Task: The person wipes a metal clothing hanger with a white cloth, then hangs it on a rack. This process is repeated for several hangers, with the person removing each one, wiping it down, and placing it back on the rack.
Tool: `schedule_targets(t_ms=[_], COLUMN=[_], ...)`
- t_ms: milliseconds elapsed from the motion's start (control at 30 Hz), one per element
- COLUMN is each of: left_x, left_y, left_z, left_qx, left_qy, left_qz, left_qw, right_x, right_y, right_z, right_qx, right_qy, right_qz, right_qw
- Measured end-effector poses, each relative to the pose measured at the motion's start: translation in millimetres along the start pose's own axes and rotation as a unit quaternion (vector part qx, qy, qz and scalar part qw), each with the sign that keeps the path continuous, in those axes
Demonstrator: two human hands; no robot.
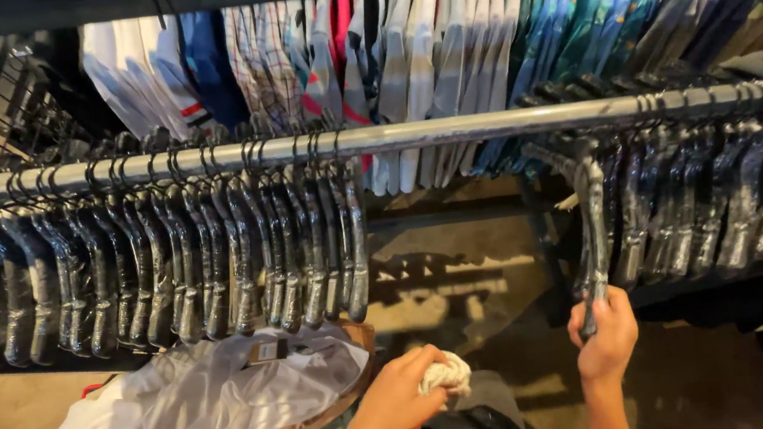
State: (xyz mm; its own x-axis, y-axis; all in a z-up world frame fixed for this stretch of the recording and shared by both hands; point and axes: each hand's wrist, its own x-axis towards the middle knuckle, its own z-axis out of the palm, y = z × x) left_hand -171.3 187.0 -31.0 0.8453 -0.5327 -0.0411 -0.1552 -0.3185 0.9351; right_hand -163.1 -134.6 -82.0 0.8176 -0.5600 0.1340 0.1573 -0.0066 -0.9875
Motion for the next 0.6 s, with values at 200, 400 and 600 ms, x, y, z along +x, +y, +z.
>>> schedule_targets(t_ms=[200,400,600], left_x=[-3,0,-5], left_y=[-7,-30,-46], left_z=[-22,-14,-30], left_qx=[-0.079,-0.096,-0.365], left_qy=[0.030,0.125,0.024], left_qz=[-0.049,-0.075,-0.023], left_qw=[0.995,0.985,0.930], right_x=[39,1,-58], right_y=[38,81,125], right_z=[9,15,100], right_qx=[0.090,0.177,0.120], right_qy=[-0.010,0.023,-0.102], right_qz=[0.033,0.087,0.259], right_qw=[0.995,0.980,0.953])
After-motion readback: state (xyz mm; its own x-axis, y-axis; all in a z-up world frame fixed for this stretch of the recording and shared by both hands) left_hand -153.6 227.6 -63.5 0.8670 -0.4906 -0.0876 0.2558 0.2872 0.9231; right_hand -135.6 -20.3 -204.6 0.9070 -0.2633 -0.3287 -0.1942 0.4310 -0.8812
